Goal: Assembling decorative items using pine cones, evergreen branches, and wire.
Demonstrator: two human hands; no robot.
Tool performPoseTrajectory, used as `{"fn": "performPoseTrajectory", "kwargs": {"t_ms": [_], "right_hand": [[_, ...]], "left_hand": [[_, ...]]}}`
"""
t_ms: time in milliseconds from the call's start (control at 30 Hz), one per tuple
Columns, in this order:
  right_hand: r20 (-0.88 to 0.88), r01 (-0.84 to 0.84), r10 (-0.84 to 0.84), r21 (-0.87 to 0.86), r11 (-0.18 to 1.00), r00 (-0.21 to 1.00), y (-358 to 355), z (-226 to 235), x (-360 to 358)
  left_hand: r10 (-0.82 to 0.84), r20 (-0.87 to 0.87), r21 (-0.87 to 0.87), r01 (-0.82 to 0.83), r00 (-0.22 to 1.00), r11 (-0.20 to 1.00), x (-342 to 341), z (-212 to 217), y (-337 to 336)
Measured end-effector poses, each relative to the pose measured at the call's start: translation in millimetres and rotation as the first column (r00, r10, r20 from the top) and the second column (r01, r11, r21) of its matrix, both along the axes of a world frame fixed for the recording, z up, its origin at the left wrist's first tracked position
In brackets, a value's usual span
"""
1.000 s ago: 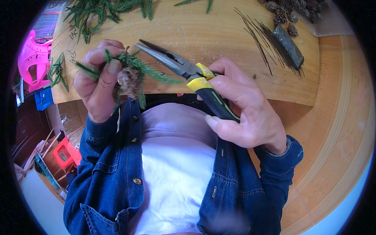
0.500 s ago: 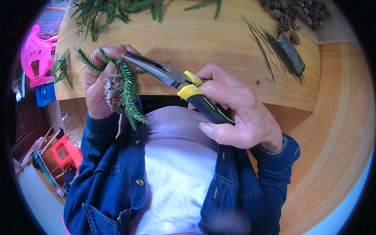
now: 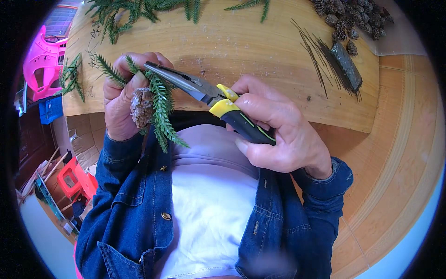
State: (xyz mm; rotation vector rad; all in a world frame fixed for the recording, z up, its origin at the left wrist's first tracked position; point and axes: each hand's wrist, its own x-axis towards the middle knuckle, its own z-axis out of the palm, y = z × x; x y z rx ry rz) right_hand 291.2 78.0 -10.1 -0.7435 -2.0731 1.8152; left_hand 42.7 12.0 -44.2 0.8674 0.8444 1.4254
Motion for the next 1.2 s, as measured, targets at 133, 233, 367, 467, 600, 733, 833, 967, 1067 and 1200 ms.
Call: {"fn": "performPoseTrajectory", "kwargs": {"t_ms": [133, 233, 367, 467, 600, 733, 833, 967, 1067, 1200], "right_hand": [[0.083, -0.031, 0.027, 0.057, 0.998, 0.996, 0, -2, 2], [0.072, 0.019, -0.02, 0.019, 1.0, 0.997, -3, -1, 0], [-0.069, -0.01, 0.015, 0.078, 0.997, 0.998, -1, -6, 4], [-0.144, -0.035, 0.047, 0.088, 0.995, 0.988, 1, -7, 8], [-0.159, -0.05, 0.054, 0.03, 0.998, 0.986, 1, -5, 8], [-0.133, -0.072, 0.08, 0.061, 0.996, 0.988, 2, -5, 7], [-0.111, -0.087, 0.1, 0.11, 0.99, 0.989, 2, -5, 4], [-0.078, -0.017, 0.021, 0.057, 0.998, 0.997, -4, -4, -1], [-0.056, -0.041, 0.045, 0.075, 0.996, 0.997, -1, -4, 1], [-0.065, -0.023, 0.031, 0.117, 0.993, 0.997, -1, -3, 0]], "left_hand": [[-0.018, -0.007, 0.012, 0.018, 1.0, 1.0, 0, -3, -1], [0.006, 0.045, 0.019, -0.007, 0.999, 1.0, 4, -2, 1], [-0.018, 0.164, 0.026, 0.014, 0.986, 1.0, 8, 6, 2], [-0.042, 0.206, 0.034, 0.036, 0.978, 0.999, 7, 2, 2], [-0.029, 0.2, 0.026, 0.025, 0.979, 0.999, 6, 2, 2], [0.036, 0.177, -0.014, -0.035, 0.984, 0.999, 8, 4, 1], [0.071, 0.115, -0.023, -0.069, 0.991, 0.997, 7, 2, 1], [0.047, 0.124, -0.01, -0.046, 0.991, 0.999, 7, 6, -1], [0.032, 0.06, -0.036, -0.03, 0.998, 0.999, 3, 7, -4], [0.045, -0.055, -0.021, -0.047, 0.997, 0.999, -2, 12, -5]]}}
